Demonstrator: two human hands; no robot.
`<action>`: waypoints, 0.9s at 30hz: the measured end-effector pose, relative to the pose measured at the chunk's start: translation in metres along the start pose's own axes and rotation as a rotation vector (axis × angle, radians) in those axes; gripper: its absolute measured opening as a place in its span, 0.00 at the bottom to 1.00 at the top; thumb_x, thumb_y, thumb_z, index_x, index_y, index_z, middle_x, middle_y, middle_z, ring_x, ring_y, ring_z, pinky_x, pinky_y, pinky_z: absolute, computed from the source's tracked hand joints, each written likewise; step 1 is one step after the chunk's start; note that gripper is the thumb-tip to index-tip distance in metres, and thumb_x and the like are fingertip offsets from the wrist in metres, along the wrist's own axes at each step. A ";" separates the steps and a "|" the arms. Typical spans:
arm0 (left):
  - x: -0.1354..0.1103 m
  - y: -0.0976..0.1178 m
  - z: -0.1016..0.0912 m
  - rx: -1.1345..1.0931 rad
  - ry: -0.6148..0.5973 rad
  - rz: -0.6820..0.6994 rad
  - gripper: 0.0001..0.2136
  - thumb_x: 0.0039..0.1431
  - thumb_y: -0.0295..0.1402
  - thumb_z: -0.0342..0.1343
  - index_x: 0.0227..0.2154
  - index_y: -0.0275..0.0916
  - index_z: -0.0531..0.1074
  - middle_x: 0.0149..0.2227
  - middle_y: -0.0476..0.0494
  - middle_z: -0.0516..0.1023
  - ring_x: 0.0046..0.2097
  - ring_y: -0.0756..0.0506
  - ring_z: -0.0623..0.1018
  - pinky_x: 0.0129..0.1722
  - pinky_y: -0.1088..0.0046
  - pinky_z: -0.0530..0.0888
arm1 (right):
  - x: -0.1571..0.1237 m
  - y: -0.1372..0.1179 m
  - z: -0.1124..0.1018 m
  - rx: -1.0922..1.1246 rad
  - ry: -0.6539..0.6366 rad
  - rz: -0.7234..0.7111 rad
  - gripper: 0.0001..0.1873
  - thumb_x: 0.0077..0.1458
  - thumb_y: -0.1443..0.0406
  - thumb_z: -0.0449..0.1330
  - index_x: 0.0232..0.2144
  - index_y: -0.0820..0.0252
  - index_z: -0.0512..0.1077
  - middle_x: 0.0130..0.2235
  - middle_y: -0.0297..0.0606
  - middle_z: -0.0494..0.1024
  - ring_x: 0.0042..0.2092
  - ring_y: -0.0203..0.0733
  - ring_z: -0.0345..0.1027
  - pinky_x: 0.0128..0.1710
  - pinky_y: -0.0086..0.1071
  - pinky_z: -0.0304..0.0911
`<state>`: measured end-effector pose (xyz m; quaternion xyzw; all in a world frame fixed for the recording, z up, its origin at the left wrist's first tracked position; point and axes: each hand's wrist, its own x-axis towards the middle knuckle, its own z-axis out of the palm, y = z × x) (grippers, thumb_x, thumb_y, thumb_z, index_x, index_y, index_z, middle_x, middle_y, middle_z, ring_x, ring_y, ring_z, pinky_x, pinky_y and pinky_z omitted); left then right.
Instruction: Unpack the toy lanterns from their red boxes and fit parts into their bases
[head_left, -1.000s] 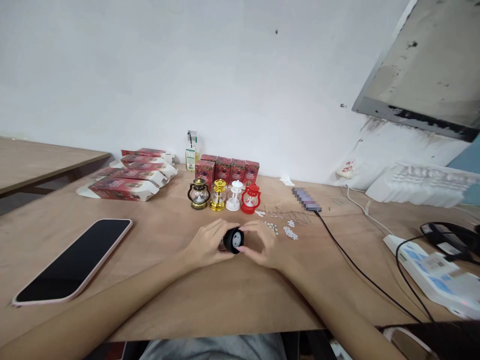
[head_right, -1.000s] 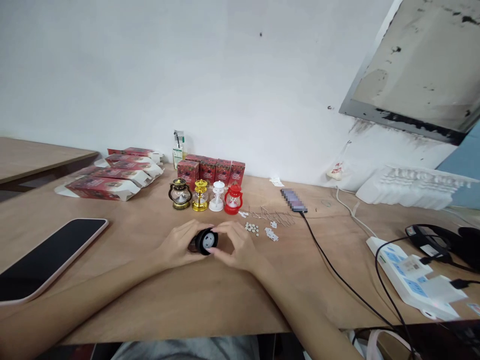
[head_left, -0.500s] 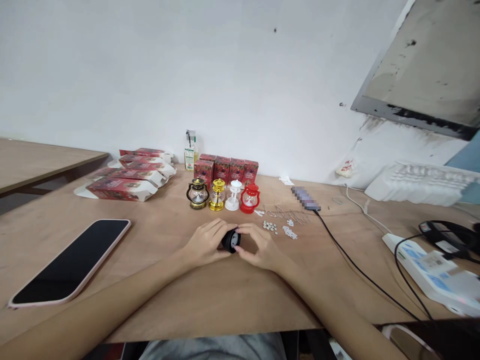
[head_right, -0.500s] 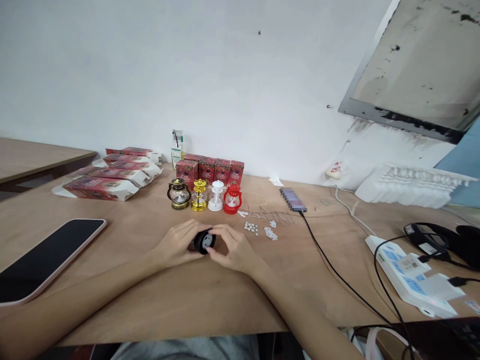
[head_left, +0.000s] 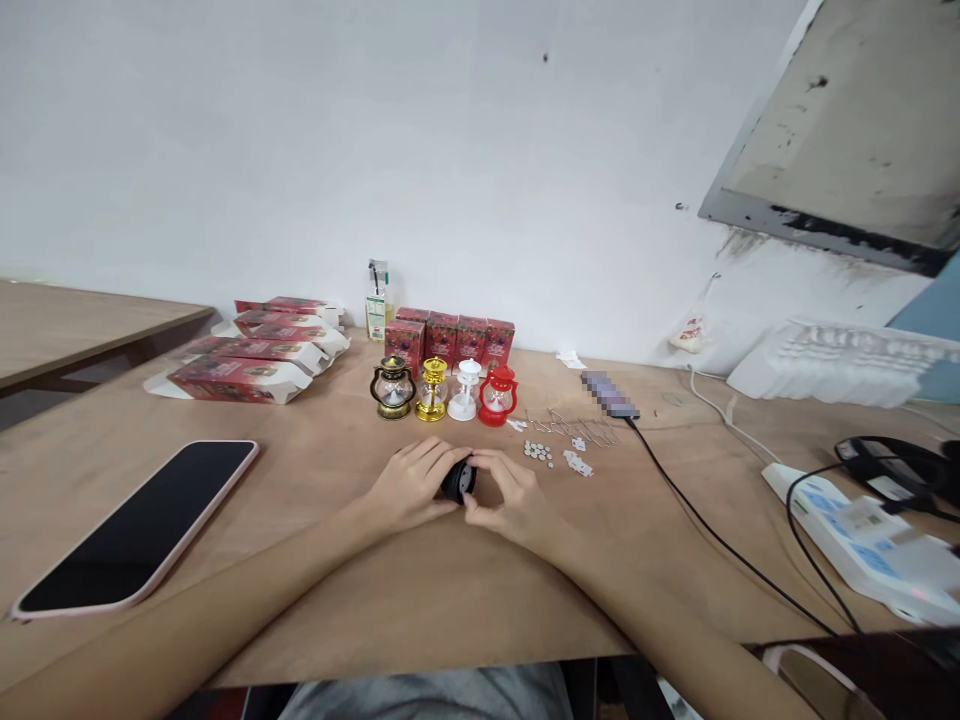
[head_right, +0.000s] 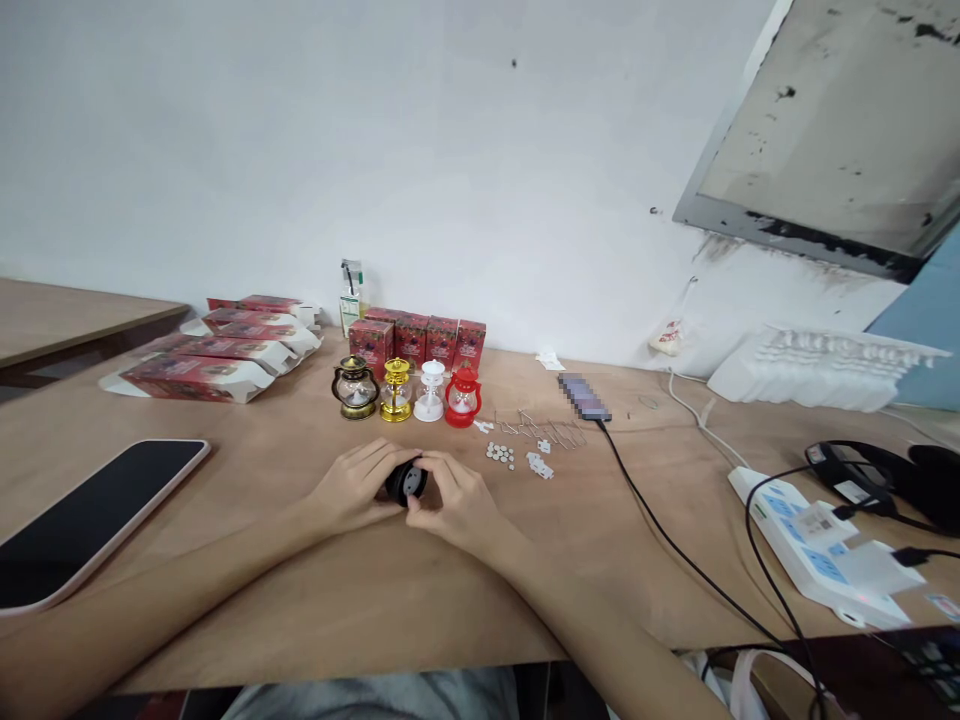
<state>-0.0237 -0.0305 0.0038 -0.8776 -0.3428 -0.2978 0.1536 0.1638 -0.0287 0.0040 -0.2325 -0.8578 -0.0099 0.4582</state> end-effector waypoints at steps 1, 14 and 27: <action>0.000 0.000 0.000 0.002 0.000 0.001 0.16 0.56 0.37 0.49 0.46 0.34 0.64 0.38 0.39 0.75 0.39 0.43 0.74 0.37 0.68 0.71 | 0.000 0.000 0.001 -0.007 0.010 0.003 0.18 0.45 0.70 0.55 0.42 0.60 0.64 0.40 0.44 0.76 0.42 0.42 0.72 0.42 0.33 0.70; -0.001 -0.001 0.002 -0.019 0.000 0.003 0.16 0.55 0.35 0.50 0.46 0.33 0.64 0.39 0.38 0.75 0.40 0.42 0.74 0.38 0.67 0.72 | -0.002 -0.003 0.004 -0.040 0.048 0.012 0.20 0.43 0.70 0.55 0.42 0.60 0.65 0.39 0.43 0.76 0.41 0.43 0.72 0.41 0.33 0.70; 0.001 0.000 0.000 -0.026 0.025 0.075 0.16 0.56 0.36 0.51 0.46 0.33 0.64 0.37 0.39 0.75 0.38 0.43 0.74 0.37 0.68 0.72 | -0.003 0.000 0.005 -0.059 0.105 0.003 0.13 0.48 0.73 0.52 0.38 0.59 0.68 0.36 0.40 0.79 0.35 0.39 0.75 0.35 0.30 0.71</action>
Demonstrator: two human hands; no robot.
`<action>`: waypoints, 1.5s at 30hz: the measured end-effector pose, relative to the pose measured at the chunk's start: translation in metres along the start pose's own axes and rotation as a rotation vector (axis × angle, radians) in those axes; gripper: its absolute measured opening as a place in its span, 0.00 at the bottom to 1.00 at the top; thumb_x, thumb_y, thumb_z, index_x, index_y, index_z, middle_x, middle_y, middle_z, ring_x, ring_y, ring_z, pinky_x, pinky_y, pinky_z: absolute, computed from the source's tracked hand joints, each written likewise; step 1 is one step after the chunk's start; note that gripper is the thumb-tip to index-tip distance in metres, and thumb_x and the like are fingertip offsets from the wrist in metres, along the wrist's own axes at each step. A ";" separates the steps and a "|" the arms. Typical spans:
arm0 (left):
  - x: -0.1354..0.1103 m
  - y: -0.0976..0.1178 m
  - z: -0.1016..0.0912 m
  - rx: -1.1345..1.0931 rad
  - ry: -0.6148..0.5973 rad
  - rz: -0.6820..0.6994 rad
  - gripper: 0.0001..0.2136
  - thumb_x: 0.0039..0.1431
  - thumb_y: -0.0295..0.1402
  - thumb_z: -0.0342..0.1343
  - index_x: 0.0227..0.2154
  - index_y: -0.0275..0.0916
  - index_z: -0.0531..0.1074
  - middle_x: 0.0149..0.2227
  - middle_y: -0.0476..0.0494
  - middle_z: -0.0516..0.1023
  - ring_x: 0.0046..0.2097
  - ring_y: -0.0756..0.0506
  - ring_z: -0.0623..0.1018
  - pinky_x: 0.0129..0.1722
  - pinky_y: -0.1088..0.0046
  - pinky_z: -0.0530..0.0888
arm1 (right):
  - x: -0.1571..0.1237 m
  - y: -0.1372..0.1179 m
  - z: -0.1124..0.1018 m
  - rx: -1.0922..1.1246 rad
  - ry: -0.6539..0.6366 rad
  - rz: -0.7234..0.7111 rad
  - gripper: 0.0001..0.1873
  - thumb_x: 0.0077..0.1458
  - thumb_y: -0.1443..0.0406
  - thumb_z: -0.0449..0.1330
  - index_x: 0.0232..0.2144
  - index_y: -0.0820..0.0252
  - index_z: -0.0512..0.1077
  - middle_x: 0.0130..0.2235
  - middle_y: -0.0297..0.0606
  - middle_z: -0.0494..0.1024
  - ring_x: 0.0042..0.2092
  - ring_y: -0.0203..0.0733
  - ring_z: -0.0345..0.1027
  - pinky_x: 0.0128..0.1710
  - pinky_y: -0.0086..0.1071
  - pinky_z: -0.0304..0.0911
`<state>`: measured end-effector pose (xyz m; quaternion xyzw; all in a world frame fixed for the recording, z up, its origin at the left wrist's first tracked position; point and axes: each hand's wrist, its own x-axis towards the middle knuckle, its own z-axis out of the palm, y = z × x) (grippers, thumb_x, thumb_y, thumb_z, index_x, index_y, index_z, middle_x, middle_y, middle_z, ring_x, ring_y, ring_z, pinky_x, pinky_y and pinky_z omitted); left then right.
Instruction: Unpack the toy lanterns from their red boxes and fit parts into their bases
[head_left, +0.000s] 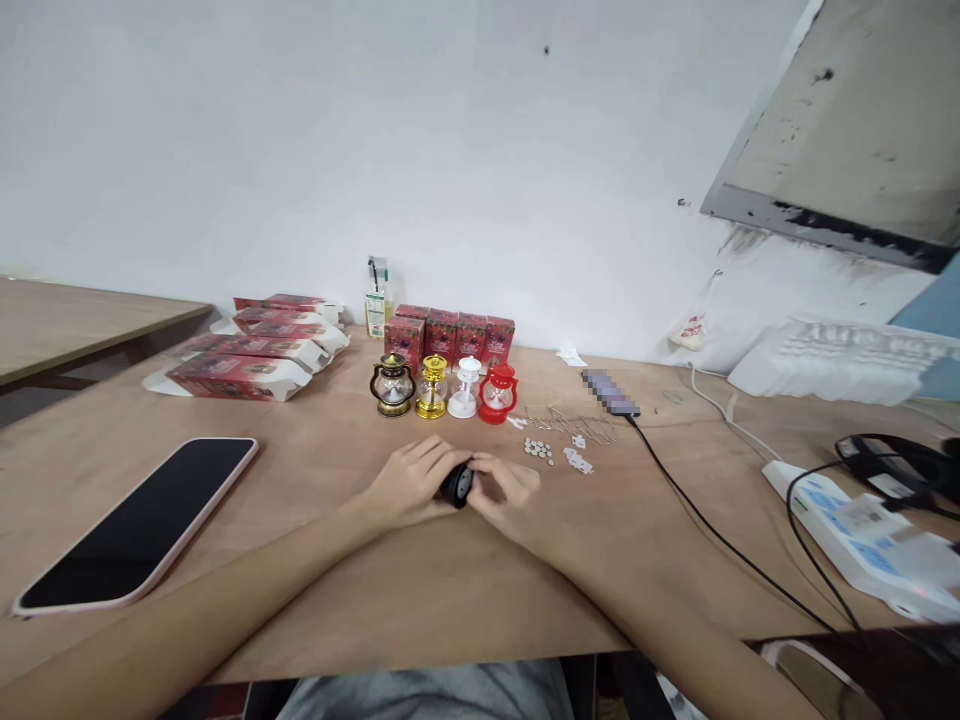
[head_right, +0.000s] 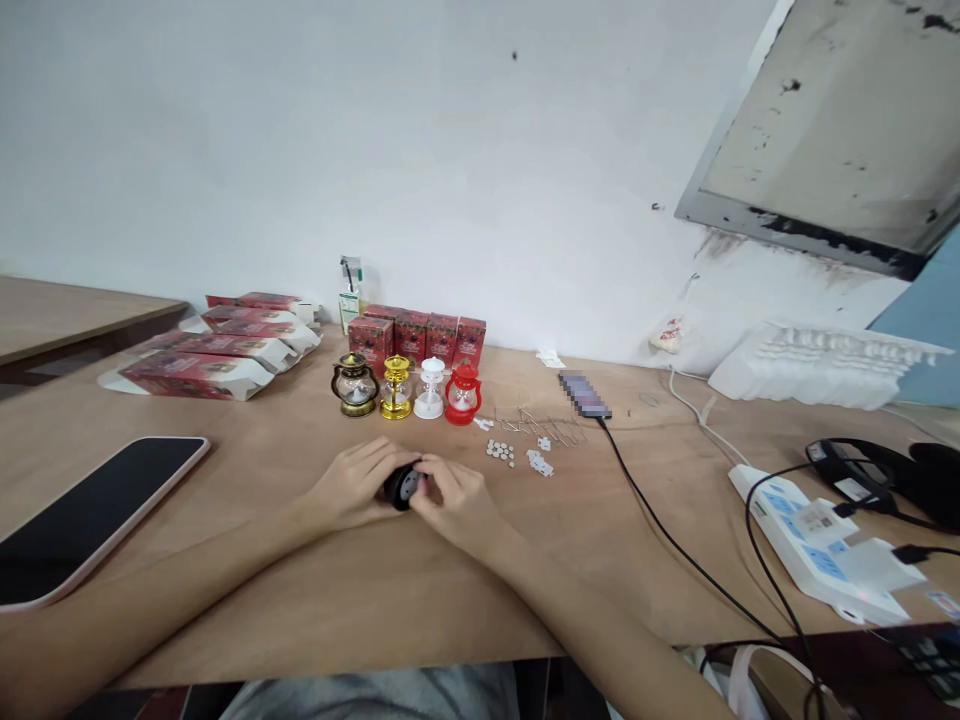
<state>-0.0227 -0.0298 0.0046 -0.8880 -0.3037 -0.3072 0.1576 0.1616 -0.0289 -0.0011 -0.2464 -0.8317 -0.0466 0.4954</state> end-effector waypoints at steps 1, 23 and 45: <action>0.000 0.001 0.000 0.004 0.010 0.024 0.16 0.56 0.36 0.51 0.45 0.33 0.64 0.36 0.39 0.75 0.37 0.43 0.74 0.36 0.68 0.72 | 0.001 0.000 -0.001 0.003 0.011 -0.009 0.12 0.49 0.74 0.51 0.36 0.58 0.69 0.34 0.38 0.79 0.33 0.37 0.75 0.34 0.29 0.71; -0.001 -0.005 -0.004 0.028 0.010 -0.015 0.19 0.56 0.40 0.52 0.46 0.33 0.64 0.37 0.38 0.75 0.38 0.43 0.75 0.35 0.69 0.72 | 0.004 0.009 -0.007 0.276 -0.131 0.054 0.15 0.51 0.66 0.59 0.43 0.60 0.68 0.43 0.45 0.76 0.46 0.40 0.71 0.47 0.34 0.68; -0.002 -0.007 0.000 0.036 0.084 0.047 0.17 0.58 0.39 0.51 0.46 0.32 0.64 0.36 0.39 0.76 0.37 0.44 0.76 0.36 0.69 0.73 | -0.004 0.001 0.003 0.022 -0.043 -0.051 0.21 0.47 0.69 0.57 0.46 0.59 0.65 0.43 0.45 0.76 0.43 0.43 0.73 0.44 0.34 0.70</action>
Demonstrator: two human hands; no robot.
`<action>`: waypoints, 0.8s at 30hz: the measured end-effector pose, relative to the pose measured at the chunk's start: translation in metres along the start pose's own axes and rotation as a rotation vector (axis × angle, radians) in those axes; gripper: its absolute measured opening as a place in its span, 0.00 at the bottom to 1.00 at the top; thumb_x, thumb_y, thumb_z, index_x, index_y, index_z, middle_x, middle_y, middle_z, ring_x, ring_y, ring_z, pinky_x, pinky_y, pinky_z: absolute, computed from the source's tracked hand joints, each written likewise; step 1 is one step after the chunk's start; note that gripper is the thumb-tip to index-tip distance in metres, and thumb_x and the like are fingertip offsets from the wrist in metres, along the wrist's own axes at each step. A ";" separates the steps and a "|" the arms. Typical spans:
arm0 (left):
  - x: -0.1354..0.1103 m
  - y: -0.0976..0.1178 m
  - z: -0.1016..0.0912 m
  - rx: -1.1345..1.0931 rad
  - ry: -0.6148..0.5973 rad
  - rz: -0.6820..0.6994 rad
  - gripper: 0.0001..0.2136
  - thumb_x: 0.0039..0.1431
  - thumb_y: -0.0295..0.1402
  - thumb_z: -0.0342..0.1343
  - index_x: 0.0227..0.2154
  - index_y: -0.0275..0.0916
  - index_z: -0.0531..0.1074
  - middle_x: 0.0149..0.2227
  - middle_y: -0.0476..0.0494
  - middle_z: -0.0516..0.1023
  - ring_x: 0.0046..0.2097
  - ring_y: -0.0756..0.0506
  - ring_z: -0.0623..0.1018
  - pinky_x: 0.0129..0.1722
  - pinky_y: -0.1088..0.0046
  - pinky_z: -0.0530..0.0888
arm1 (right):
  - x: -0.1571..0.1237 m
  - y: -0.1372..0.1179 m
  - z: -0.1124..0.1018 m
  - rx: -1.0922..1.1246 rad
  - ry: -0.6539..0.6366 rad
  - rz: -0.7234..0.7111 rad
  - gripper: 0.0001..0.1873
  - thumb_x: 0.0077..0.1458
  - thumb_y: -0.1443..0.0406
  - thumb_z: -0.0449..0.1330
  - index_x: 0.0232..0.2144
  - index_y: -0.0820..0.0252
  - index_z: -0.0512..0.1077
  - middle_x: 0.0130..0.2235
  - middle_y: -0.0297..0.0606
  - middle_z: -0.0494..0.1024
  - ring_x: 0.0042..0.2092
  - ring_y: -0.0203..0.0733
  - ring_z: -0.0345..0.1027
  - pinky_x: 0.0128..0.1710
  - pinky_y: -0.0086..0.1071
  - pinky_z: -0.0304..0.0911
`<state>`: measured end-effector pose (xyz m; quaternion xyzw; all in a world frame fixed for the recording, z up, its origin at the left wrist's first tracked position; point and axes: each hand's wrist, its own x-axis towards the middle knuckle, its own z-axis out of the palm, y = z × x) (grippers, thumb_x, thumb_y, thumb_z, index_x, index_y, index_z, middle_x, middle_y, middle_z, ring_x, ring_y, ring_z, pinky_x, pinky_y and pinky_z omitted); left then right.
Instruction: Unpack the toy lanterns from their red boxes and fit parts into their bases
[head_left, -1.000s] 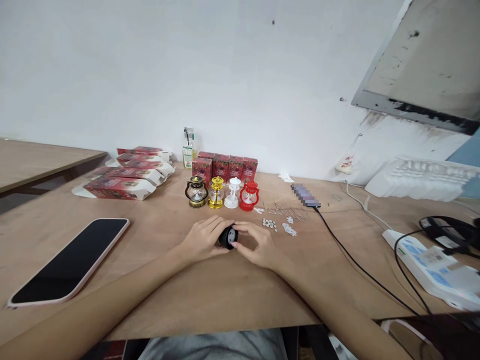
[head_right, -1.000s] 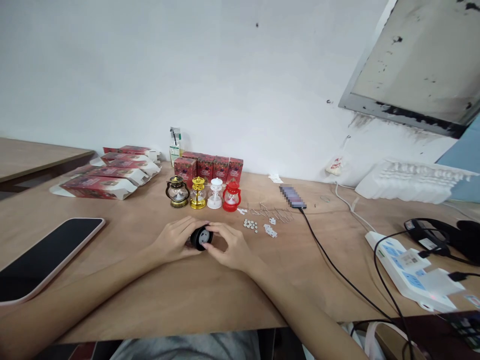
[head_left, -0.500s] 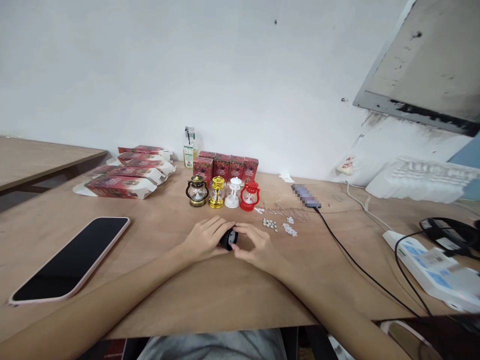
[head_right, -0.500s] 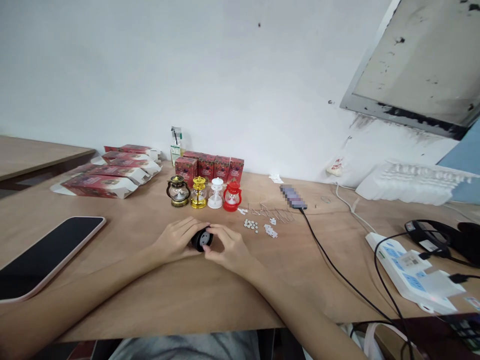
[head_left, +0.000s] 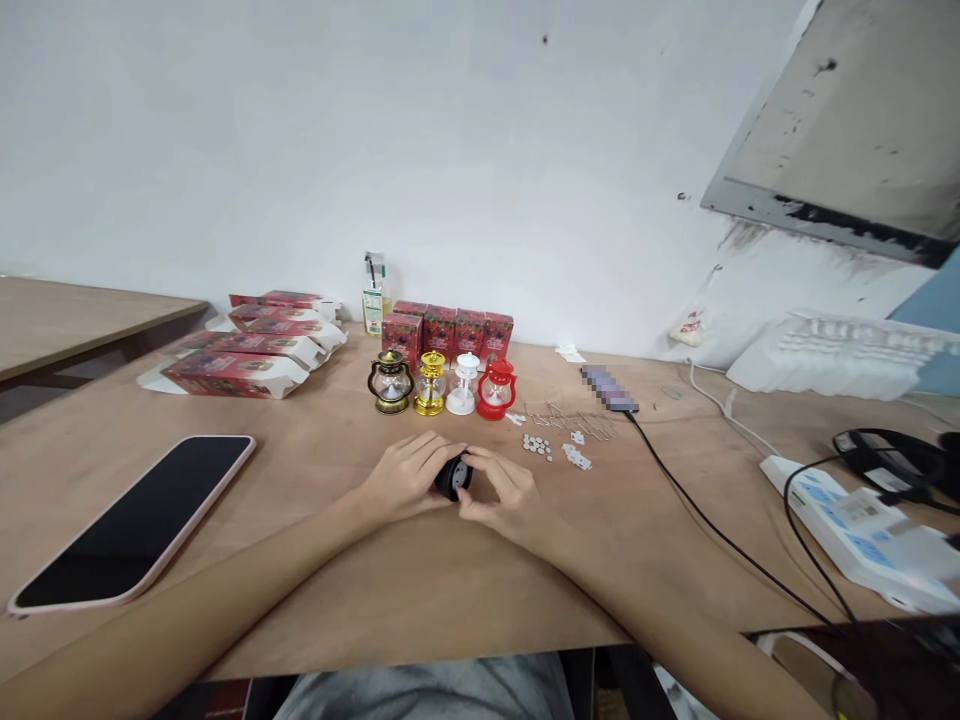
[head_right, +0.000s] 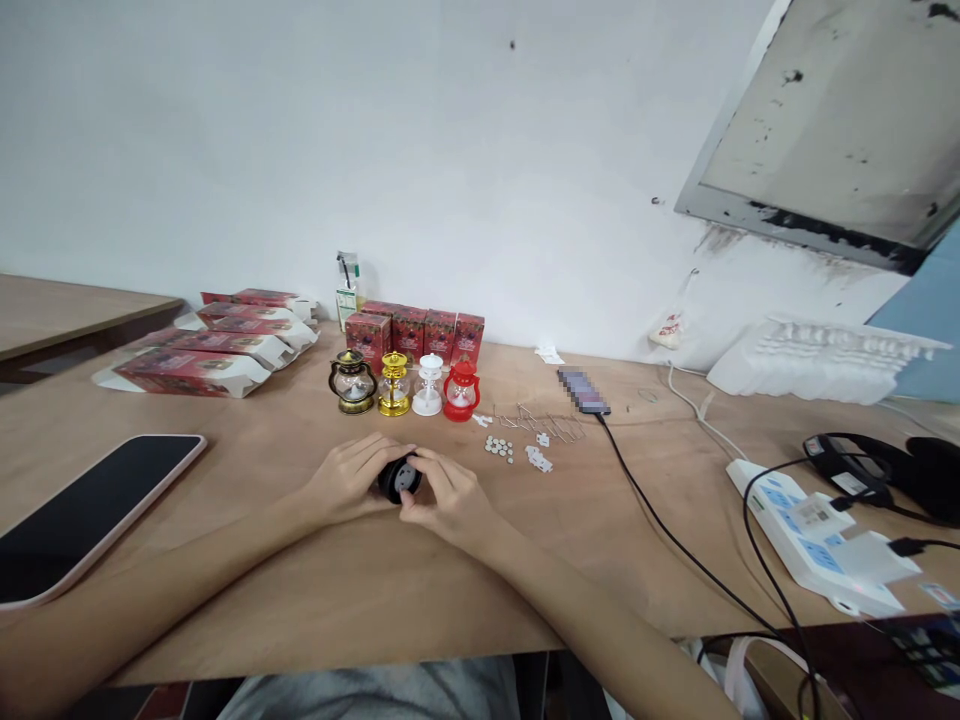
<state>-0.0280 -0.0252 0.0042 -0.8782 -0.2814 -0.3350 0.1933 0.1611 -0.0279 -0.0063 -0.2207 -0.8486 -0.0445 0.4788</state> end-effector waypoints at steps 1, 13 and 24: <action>0.000 0.000 0.000 0.000 0.002 0.000 0.17 0.58 0.39 0.51 0.45 0.32 0.64 0.36 0.39 0.76 0.37 0.44 0.76 0.35 0.69 0.73 | 0.000 0.000 0.000 -0.003 0.003 -0.004 0.21 0.47 0.69 0.56 0.46 0.59 0.65 0.43 0.45 0.76 0.43 0.43 0.73 0.44 0.34 0.70; 0.002 0.001 -0.002 -0.029 0.031 0.005 0.17 0.57 0.39 0.52 0.45 0.34 0.64 0.34 0.40 0.76 0.36 0.45 0.76 0.35 0.70 0.73 | 0.005 -0.003 -0.003 -0.033 0.062 -0.073 0.18 0.48 0.69 0.56 0.44 0.62 0.66 0.41 0.46 0.78 0.41 0.41 0.74 0.42 0.30 0.71; 0.002 0.001 -0.003 -0.026 0.057 0.035 0.17 0.57 0.39 0.52 0.45 0.33 0.62 0.34 0.39 0.76 0.35 0.44 0.76 0.34 0.70 0.73 | 0.004 -0.004 -0.001 -0.054 0.048 -0.064 0.19 0.48 0.68 0.55 0.45 0.62 0.65 0.41 0.46 0.78 0.40 0.41 0.75 0.40 0.30 0.71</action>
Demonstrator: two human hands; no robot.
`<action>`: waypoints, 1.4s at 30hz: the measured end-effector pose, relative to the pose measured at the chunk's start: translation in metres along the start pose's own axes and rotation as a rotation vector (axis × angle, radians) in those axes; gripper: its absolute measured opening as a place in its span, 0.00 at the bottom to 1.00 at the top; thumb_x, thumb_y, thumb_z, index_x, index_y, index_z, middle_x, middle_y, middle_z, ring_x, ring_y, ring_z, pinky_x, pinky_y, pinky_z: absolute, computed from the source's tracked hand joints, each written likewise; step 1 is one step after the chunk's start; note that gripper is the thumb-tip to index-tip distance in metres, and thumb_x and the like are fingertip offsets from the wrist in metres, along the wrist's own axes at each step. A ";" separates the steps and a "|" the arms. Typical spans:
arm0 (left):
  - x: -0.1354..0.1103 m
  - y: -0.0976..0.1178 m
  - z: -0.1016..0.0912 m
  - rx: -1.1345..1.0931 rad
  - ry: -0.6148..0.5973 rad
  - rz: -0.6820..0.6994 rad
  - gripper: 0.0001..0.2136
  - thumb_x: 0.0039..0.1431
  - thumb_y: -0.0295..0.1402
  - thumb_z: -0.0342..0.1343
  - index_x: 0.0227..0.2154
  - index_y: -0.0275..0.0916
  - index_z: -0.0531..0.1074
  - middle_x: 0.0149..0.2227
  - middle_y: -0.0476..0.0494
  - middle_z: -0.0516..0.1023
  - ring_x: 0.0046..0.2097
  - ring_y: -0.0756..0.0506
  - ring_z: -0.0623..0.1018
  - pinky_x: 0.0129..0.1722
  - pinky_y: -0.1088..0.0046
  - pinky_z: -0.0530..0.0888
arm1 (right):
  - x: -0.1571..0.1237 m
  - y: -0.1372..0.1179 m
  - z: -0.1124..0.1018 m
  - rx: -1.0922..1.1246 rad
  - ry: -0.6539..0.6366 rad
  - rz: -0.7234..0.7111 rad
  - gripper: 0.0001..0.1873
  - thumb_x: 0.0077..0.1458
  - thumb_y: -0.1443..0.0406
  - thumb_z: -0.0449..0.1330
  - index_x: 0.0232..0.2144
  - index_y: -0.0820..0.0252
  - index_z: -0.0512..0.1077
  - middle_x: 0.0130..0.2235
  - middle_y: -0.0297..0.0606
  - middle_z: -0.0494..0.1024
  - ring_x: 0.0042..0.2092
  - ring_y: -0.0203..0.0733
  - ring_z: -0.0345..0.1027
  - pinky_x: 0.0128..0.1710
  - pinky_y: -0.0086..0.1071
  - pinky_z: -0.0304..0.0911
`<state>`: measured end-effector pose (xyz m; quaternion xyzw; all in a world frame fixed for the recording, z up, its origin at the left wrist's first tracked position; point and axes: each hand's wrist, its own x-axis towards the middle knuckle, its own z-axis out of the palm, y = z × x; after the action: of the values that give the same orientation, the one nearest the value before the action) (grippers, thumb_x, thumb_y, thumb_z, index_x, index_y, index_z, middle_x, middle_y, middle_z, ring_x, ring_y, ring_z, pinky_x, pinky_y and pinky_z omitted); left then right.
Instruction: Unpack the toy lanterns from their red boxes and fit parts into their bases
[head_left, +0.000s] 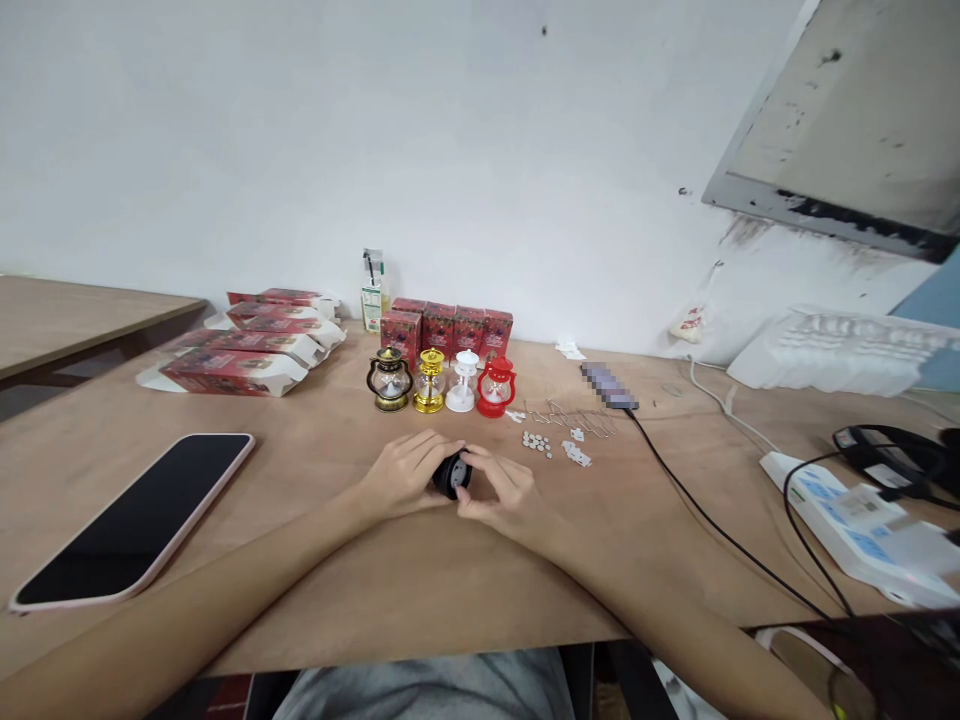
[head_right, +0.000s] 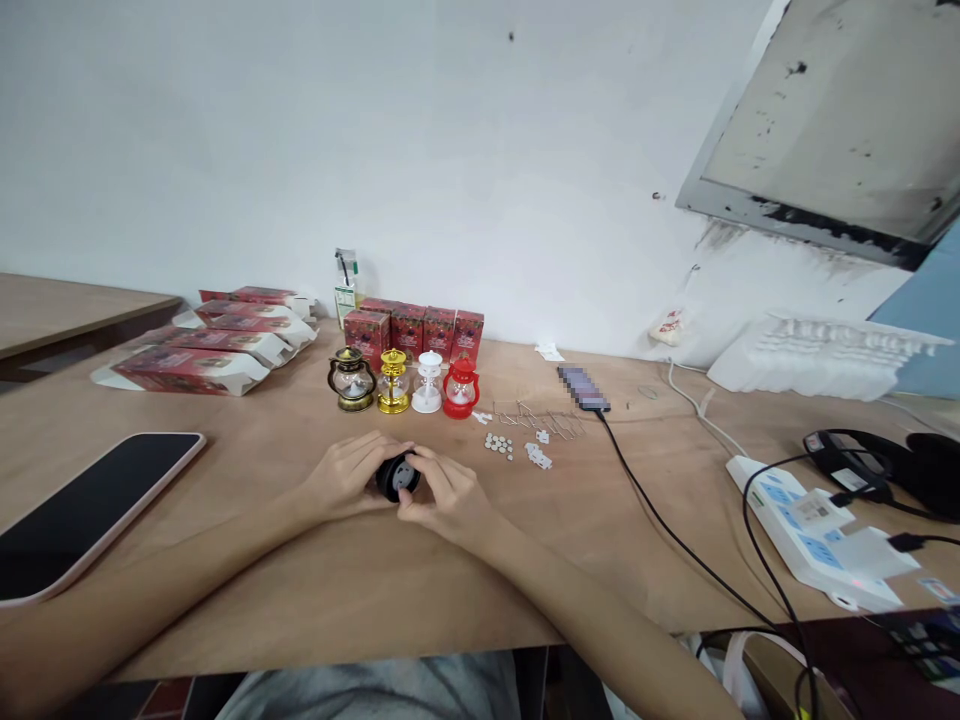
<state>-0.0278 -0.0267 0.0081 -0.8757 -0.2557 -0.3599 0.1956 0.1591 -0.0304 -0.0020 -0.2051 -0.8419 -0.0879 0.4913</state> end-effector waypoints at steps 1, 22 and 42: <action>0.000 0.000 0.000 0.002 -0.004 0.000 0.18 0.57 0.39 0.52 0.46 0.33 0.62 0.34 0.39 0.76 0.35 0.44 0.76 0.34 0.70 0.73 | 0.000 0.000 0.000 -0.003 0.000 0.001 0.19 0.48 0.69 0.55 0.45 0.62 0.65 0.41 0.47 0.78 0.40 0.42 0.75 0.40 0.31 0.71; 0.001 -0.001 0.001 0.002 0.018 0.002 0.17 0.55 0.39 0.53 0.43 0.34 0.63 0.32 0.41 0.76 0.34 0.45 0.76 0.32 0.71 0.73 | 0.001 -0.002 -0.001 0.012 0.008 0.031 0.18 0.48 0.68 0.55 0.44 0.60 0.65 0.41 0.45 0.78 0.40 0.40 0.75 0.41 0.30 0.71; 0.006 0.003 0.005 0.168 -0.136 -0.226 0.30 0.51 0.41 0.56 0.54 0.31 0.58 0.48 0.28 0.69 0.48 0.33 0.70 0.44 0.55 0.68 | 0.007 0.005 0.007 0.579 -0.004 0.930 0.10 0.43 0.64 0.62 0.31 0.61 0.69 0.30 0.38 0.78 0.31 0.39 0.74 0.32 0.32 0.72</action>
<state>-0.0195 -0.0246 0.0083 -0.8443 -0.3945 -0.2966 0.2086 0.1528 -0.0215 0.0006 -0.4123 -0.6531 0.3742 0.5132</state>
